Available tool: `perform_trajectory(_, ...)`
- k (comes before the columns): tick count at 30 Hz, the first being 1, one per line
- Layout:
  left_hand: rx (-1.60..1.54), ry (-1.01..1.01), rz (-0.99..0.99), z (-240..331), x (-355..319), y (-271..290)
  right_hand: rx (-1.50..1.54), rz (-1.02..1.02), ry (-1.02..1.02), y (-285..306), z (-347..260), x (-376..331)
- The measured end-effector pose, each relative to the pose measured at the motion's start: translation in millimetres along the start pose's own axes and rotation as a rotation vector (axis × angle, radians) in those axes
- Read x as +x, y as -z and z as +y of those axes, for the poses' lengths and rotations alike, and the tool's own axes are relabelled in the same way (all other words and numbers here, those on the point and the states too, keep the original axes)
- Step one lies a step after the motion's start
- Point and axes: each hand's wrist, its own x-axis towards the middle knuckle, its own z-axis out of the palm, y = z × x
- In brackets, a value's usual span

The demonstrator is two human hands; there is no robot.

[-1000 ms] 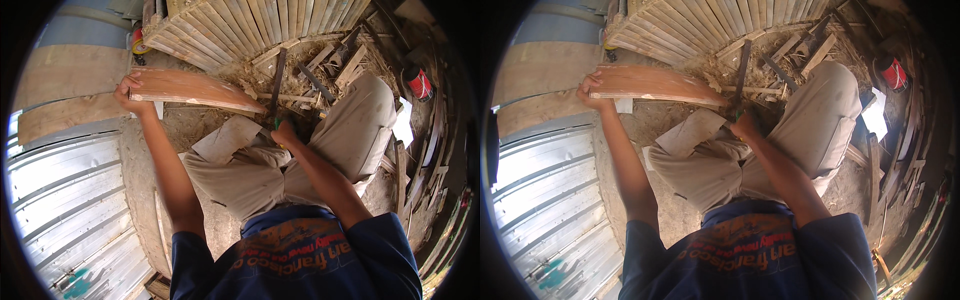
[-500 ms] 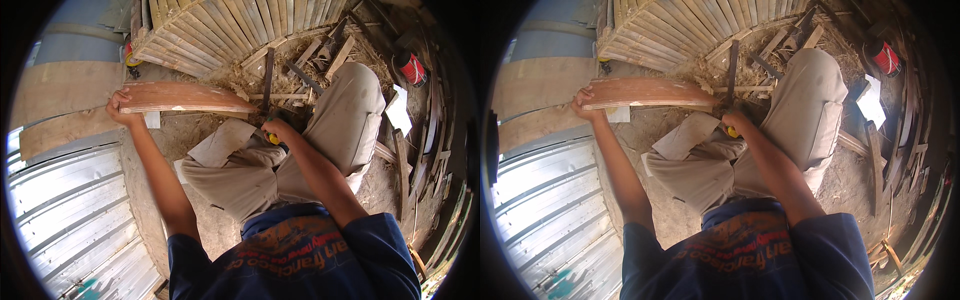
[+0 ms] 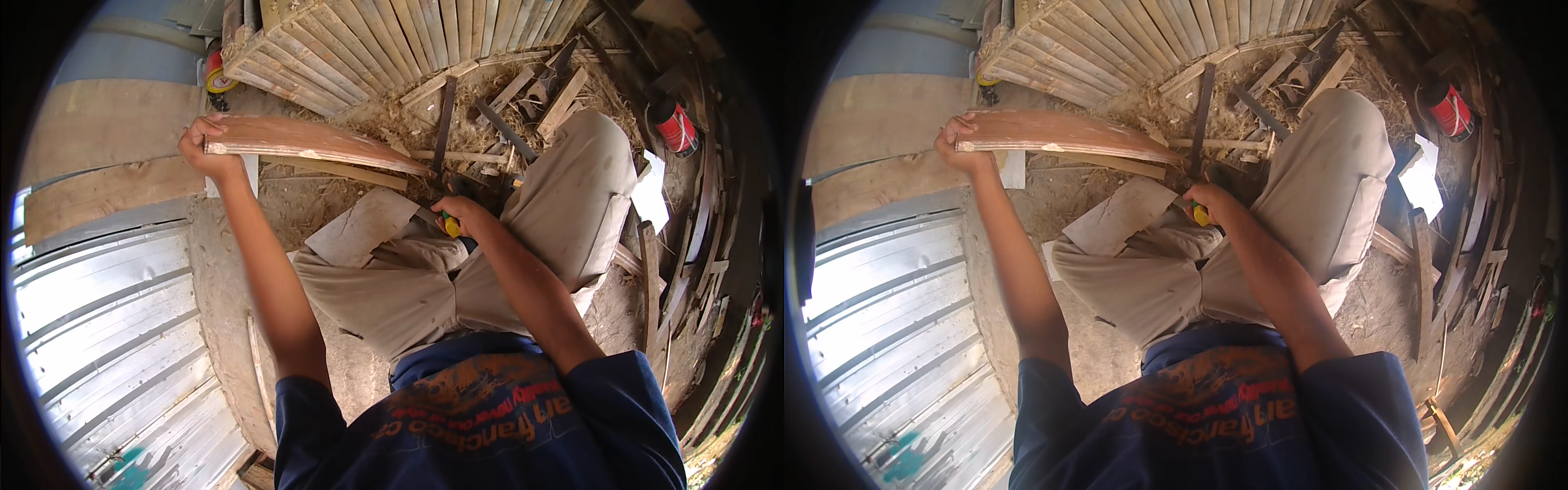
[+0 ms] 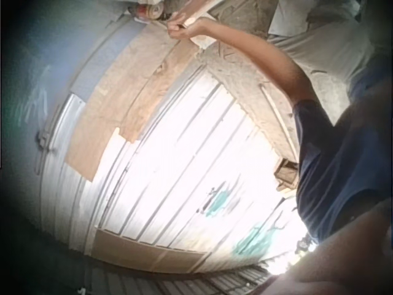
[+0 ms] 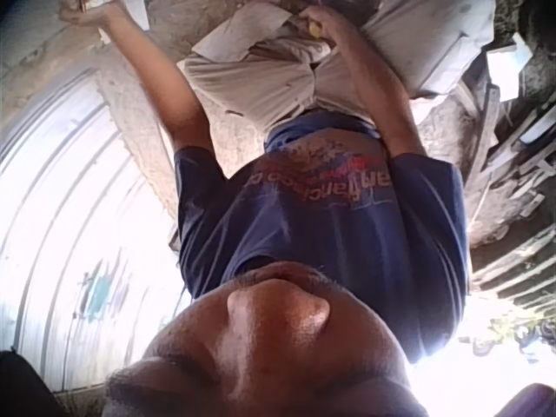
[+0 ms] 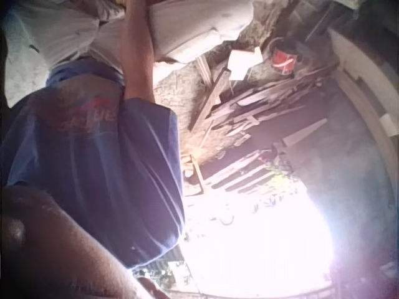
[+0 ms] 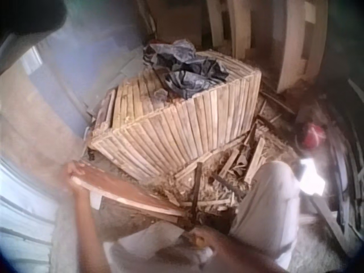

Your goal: The person scrapes a rectangular piece of wood with a metal scraper to remove a surface layer, then uses a hammer to chip away at the edges. The person holds the wood with one hand and manipulates the tools with the other.

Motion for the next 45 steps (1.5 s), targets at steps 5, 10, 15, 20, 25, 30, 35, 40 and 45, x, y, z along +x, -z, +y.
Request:
perform_trajectory(5, -0.041, 0.037, -0.041, -6.3, 19.7, 16.8, -0.015, -0.047, -0.017, 2.3, -10.9, 1.9)
perform_trajectory(10, -0.087, 0.006, -0.110, -8.3, 19.1, 26.2, -0.110, -0.105, -0.026, 1.5, -13.1, 7.8)
perform_trajectory(15, -0.064, 0.026, -0.095, -5.0, 19.3, 17.4, -0.171, -0.097, -0.028, -1.8, -9.4, 13.4)
perform_trajectory(20, -0.077, 0.032, -0.136, -4.7, 23.5, 7.6, -0.374, -0.084, 0.028, -5.5, -9.8, 4.6)
perform_trajectory(25, -0.090, 0.081, -0.116, -9.6, 28.1, -2.0, -0.395, -0.005, 0.059, -12.0, -6.4, -5.9)
perform_trajectory(30, -0.077, 0.086, -0.104, -8.6, 29.9, -15.1, -0.586, 0.028, 0.206, -15.7, -0.7, 1.0)
perform_trajectory(35, -0.073, 0.086, -0.135, -8.7, 28.7, -34.0, -1.073, 0.196, 0.482, -13.1, 2.6, 6.9)
perform_trajectory(40, -0.066, 0.072, -0.059, -15.0, 37.4, -46.9, -1.024, 0.282, 0.552, -6.2, 10.4, -3.9)
perform_trajectory(45, -0.107, 0.136, -0.006, -24.2, 52.7, -40.5, -1.238, 0.429, 0.868, 6.1, 17.3, -9.4)
